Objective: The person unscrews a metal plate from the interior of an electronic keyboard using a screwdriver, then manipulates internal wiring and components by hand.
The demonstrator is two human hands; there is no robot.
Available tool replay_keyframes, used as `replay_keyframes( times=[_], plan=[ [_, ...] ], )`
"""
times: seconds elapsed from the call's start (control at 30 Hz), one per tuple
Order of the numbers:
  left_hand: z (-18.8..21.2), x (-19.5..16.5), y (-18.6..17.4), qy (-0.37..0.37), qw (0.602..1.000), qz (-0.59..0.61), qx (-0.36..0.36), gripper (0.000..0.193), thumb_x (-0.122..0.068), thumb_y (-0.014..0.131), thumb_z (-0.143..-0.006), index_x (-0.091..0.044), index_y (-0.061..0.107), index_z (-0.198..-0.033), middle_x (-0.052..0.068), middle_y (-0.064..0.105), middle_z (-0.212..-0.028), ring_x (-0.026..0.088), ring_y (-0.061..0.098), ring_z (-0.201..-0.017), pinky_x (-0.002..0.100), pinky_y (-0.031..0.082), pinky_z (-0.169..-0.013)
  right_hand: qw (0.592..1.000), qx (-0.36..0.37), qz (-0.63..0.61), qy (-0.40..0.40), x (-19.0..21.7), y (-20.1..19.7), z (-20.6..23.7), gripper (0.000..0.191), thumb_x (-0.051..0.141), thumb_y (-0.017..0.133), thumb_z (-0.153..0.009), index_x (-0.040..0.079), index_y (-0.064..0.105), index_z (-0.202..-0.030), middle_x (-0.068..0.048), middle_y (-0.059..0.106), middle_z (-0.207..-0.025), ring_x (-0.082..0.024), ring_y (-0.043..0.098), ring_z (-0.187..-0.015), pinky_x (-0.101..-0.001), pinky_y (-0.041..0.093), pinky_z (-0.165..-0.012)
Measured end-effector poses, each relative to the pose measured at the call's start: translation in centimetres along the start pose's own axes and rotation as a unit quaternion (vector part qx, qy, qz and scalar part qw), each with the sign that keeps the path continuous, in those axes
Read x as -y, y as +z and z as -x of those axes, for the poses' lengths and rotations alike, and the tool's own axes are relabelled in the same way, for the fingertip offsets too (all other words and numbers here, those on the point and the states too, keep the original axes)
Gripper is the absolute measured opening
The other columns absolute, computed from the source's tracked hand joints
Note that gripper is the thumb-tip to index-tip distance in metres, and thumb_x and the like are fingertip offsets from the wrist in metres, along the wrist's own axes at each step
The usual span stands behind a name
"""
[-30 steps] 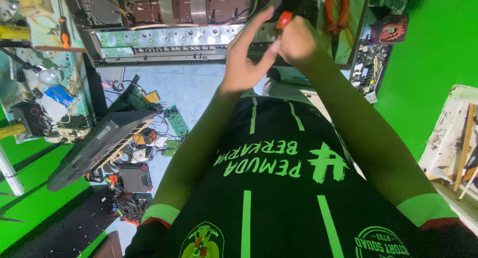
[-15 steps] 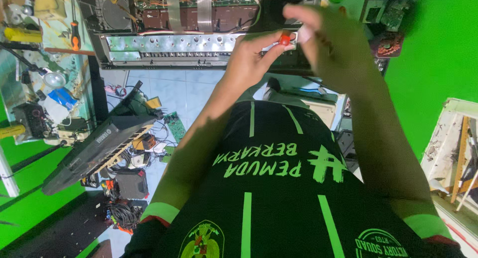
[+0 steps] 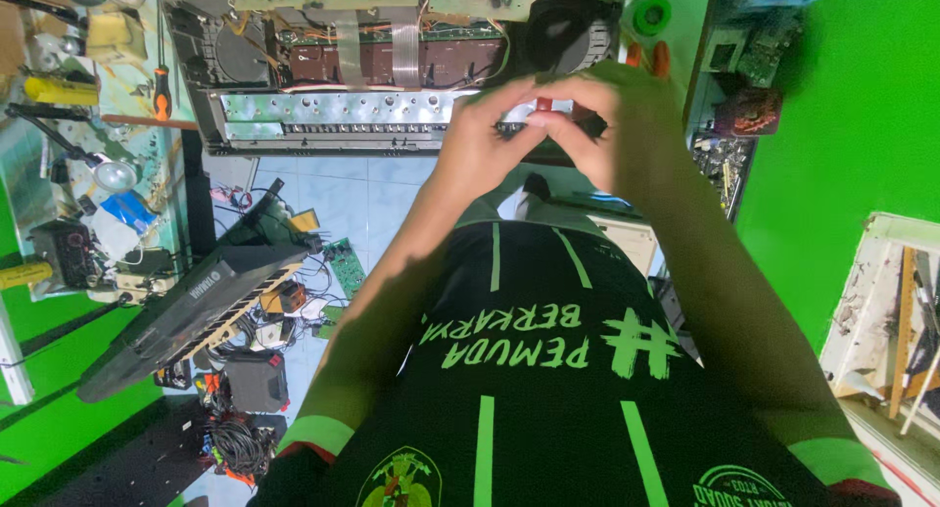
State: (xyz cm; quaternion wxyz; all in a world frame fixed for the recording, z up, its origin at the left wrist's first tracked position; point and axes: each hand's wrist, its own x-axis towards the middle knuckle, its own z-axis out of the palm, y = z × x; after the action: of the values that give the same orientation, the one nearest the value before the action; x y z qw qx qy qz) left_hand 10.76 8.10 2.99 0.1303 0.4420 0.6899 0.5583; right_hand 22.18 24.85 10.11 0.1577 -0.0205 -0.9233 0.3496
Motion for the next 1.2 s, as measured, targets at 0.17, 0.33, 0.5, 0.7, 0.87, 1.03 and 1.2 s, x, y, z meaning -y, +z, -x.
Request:
replay_keyframes(
  times=[0.17,0.33,0.5,0.7,0.87,1.03,1.2],
  plan=[
    [0.0,0.1,0.6,-0.096,0.995,0.002,0.015,0.026,-0.015,0.073,-0.099,-0.007,0.073,-0.123,0.013,0.077,-0.095,0.016,0.067,-0.076,0.031,0.052,-0.068,0.998,-0.029,-0.020,0.059,0.0,0.6,0.3,0.026,0.027,0.086,-0.096,0.007,0.076,-0.108,-0.006,0.064,-0.080,-0.016,0.061,-0.065,-0.0309,0.045,-0.059],
    [-0.7,0.6,0.0,-0.105,0.989,0.014,0.102,0.019,-0.015,0.070,-0.103,-0.008,0.076,-0.120,0.012,0.073,-0.084,0.018,0.051,-0.058,0.033,0.042,-0.055,0.999,0.001,-0.023,0.046,0.1,-0.2,0.3,0.028,0.022,0.081,-0.098,0.005,0.075,-0.120,-0.010,0.070,-0.094,-0.020,0.064,-0.073,-0.0327,0.049,-0.064],
    [-1.9,0.2,-0.2,-0.059,0.990,0.047,0.122,0.016,-0.013,0.070,-0.101,-0.006,0.075,-0.114,0.011,0.077,-0.096,0.017,0.071,-0.078,0.031,0.054,-0.070,0.996,-0.020,-0.044,-0.072,0.0,-1.1,-0.8,0.018,0.011,0.067,-0.104,0.009,0.072,-0.121,-0.012,0.073,-0.121,-0.026,0.074,-0.106,-0.0353,0.057,-0.092],
    [-1.8,-0.9,-0.5,-0.046,0.994,0.081,0.054,0.025,-0.010,0.073,-0.094,-0.001,0.067,-0.117,0.013,0.076,-0.109,0.019,0.075,-0.103,0.031,0.058,-0.089,0.998,-0.045,-0.010,0.047,1.1,0.1,-0.8,0.025,0.011,0.073,-0.098,0.011,0.077,-0.122,-0.010,0.078,-0.111,-0.025,0.077,-0.089,-0.0338,0.057,-0.079],
    [-1.2,-1.0,0.4,-0.118,0.992,0.049,0.004,0.024,-0.008,0.073,-0.094,-0.003,0.073,-0.117,0.011,0.077,-0.097,0.011,0.068,-0.084,0.028,0.055,-0.070,0.990,-0.126,0.019,0.059,2.4,1.7,-0.4,0.020,0.016,0.079,-0.096,0.010,0.077,-0.115,-0.011,0.078,-0.105,-0.026,0.076,-0.087,-0.0346,0.057,-0.077],
    [-1.1,-0.5,-0.3,-0.215,0.971,-0.033,0.099,0.022,-0.016,0.076,-0.095,-0.007,0.079,-0.116,0.016,0.074,-0.077,0.014,0.051,-0.062,0.032,0.042,-0.058,0.996,-0.010,-0.093,-0.003,0.6,-0.5,0.3,0.032,0.015,0.071,-0.102,0.007,0.072,-0.133,-0.013,0.076,-0.115,-0.024,0.076,-0.096,-0.0339,0.058,-0.082],
    [-1.2,0.0,-1.0,-0.033,0.994,0.042,0.098,0.024,-0.016,0.074,-0.102,-0.004,0.073,-0.123,0.013,0.079,-0.109,0.010,0.071,-0.096,0.029,0.057,-0.082,0.998,0.039,-0.013,0.038,-1.3,-0.4,0.2,0.024,0.023,0.078,-0.097,0.013,0.080,-0.118,-0.009,0.079,-0.093,-0.019,0.072,-0.067,-0.0319,0.053,-0.064]
  ],
)
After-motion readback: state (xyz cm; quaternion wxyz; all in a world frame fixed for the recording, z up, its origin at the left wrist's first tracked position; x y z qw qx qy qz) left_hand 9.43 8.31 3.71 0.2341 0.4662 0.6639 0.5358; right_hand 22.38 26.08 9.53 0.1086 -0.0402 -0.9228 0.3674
